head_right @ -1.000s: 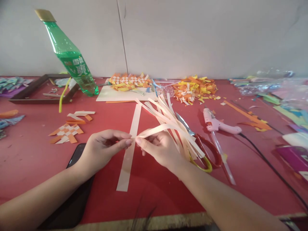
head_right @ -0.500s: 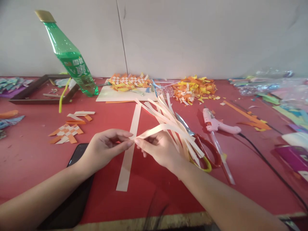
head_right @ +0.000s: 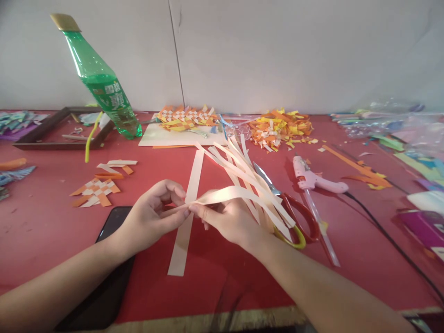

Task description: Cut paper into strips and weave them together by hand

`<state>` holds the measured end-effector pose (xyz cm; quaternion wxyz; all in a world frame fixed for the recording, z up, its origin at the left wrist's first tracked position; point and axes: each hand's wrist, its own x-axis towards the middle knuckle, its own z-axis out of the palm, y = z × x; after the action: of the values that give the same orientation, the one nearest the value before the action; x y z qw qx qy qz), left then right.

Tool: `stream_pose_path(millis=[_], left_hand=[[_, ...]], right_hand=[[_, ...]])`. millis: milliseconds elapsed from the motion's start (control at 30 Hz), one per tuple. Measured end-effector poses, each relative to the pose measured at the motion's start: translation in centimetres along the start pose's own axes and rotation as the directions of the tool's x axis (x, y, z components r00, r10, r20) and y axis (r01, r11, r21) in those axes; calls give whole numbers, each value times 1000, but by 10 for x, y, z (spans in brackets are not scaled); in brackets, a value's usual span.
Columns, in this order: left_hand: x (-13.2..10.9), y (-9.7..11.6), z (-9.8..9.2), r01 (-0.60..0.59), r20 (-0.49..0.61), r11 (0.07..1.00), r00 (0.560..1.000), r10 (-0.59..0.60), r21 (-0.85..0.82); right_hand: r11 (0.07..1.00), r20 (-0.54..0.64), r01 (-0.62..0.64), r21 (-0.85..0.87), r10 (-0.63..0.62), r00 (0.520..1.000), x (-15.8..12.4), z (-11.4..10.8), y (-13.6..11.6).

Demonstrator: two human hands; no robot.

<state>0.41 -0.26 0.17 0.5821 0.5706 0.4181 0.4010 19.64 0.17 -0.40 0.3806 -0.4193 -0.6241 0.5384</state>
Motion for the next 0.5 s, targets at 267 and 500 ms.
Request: stream_pose_path(millis=[267, 500], left_hand=[[8, -1, -11, -34, -204, 991, 979, 6, -131], [8, -5, -8, -35, -175, 994, 984, 16, -105]], right_hand=[[985, -267, 5, 174, 42, 963, 6, -13, 13], [997, -183, 17, 71, -4, 983, 3, -10, 9]])
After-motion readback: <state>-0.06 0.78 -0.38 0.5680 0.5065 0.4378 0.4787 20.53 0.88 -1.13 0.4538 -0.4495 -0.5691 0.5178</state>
